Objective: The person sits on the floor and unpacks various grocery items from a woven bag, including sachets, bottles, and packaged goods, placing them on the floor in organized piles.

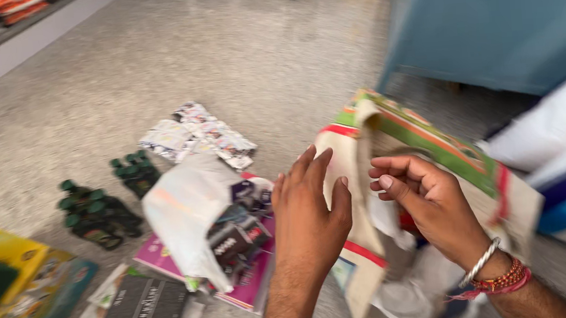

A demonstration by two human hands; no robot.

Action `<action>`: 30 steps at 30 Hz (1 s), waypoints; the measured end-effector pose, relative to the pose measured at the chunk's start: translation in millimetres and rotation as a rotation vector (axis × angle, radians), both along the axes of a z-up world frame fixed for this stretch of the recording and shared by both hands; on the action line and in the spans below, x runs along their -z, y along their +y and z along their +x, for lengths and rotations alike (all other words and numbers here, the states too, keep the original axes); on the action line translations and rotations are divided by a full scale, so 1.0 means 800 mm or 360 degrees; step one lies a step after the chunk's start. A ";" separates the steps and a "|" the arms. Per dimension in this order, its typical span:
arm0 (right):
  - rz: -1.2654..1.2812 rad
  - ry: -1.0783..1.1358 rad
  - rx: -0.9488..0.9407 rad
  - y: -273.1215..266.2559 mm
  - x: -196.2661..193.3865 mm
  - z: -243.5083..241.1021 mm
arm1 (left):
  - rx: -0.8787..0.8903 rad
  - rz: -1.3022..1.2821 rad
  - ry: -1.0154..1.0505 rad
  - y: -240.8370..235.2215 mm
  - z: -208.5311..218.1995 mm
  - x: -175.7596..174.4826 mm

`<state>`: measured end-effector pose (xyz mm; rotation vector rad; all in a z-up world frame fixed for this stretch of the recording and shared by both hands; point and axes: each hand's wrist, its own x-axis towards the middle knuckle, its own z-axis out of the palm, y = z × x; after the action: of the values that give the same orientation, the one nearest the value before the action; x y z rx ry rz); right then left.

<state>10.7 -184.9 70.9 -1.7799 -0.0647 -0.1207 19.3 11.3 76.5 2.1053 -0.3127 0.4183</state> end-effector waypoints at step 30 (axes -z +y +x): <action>-0.1322 0.0014 -0.0391 -0.084 0.201 -0.014 | 0.0087 0.1444 0.0511 -0.109 -0.023 0.054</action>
<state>-0.3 -251.8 -90.3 -2.5798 -0.3695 0.1121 1.2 -75.7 33.3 2.9813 -0.4162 -0.1490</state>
